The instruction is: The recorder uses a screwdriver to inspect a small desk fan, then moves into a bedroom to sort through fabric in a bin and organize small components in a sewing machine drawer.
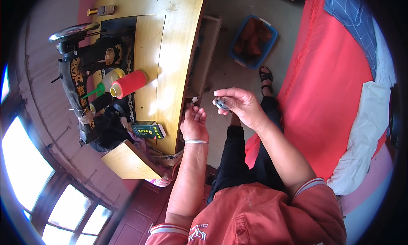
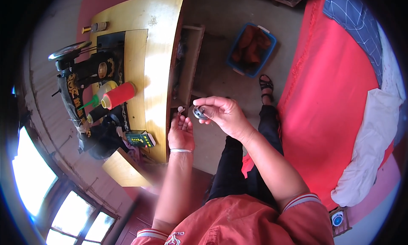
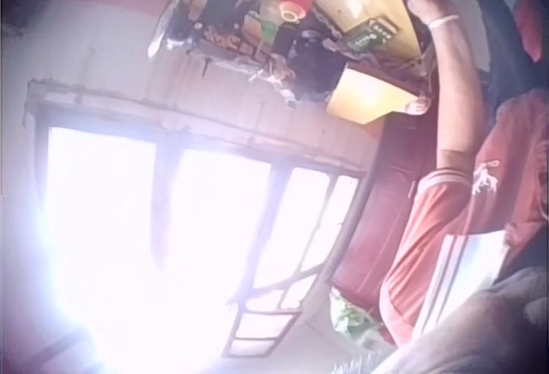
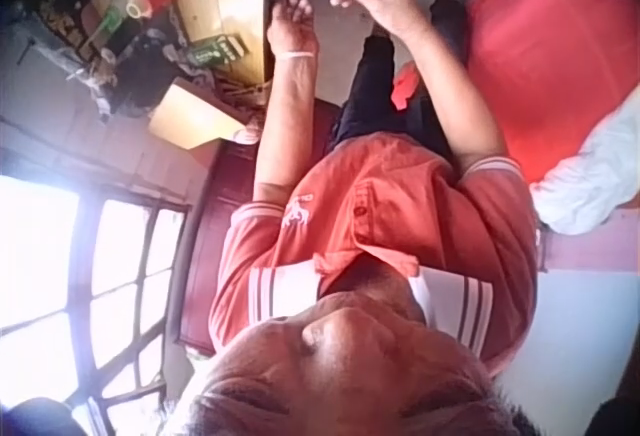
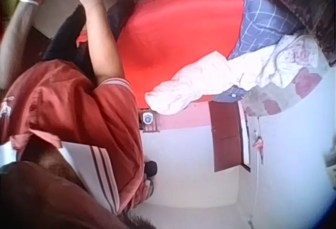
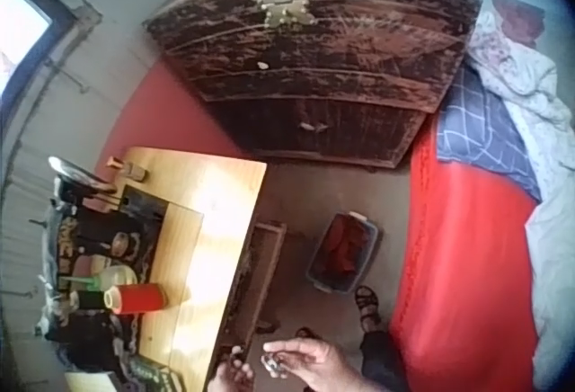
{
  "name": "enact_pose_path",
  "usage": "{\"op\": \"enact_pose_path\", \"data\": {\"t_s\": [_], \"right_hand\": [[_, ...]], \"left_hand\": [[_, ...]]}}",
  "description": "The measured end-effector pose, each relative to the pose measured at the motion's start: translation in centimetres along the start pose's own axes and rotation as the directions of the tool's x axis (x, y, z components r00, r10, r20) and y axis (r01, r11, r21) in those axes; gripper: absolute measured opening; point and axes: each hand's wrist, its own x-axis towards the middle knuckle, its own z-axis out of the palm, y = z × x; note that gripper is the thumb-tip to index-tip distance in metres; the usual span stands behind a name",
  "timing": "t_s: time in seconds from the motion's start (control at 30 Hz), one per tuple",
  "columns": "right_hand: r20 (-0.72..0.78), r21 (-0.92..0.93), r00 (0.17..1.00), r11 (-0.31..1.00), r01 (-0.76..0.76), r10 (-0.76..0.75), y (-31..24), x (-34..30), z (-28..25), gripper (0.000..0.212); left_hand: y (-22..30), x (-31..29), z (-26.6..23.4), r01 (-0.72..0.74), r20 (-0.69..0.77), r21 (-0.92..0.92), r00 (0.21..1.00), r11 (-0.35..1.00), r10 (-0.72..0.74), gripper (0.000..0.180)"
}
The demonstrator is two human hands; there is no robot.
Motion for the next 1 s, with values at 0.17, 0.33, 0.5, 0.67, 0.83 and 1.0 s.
{"op": "enact_pose_path", "data": {"t_s": [0.17,0.33,0.5,0.67,0.83,1.0], "right_hand": [[-0.108,-0.549,0.949,0.813,0.193,-0.298,-0.1,1.4,1.1,0.027],[-0.092,-0.633,0.907,0.727,0.265,-0.411,-0.1,4.1,1.0,0.028],[-0.111,-0.657,0.889,0.704,0.27,-0.444,0.2,4.7,1.1,0.024],[0.012,-0.844,0.755,0.398,0.36,-0.656,0.5,6.9,2.3,0.014],[0.095,-0.947,0.819,0.202,0.249,-0.566,1.0,8.0,2.7,0.02],[0.004,-0.907,0.75,0.313,0.281,-0.661,0.2,8.2,1.9,0.014]], "left_hand": [[-0.4,0.3,0.2,-0.033,-0.058,0.106,0.998,0.994,0.039,0.019],[-1.0,0.0,-0.7,-0.06,0.018,0.187,0.998,0.981,0.058,0.018],[-1.6,0.0,-1.8,-0.323,0.216,0.282,0.939,0.903,0.268,0.011],[-2.1,-0.3,-2.1,-0.47,0.253,0.486,0.883,0.737,0.396,0.013],[-2.8,0.3,-1.9,-0.504,0.204,0.522,0.857,0.688,0.474,0.015],[-2.1,1.1,-2.6,-0.437,0.236,0.52,0.899,0.734,0.368,0.015]]}}
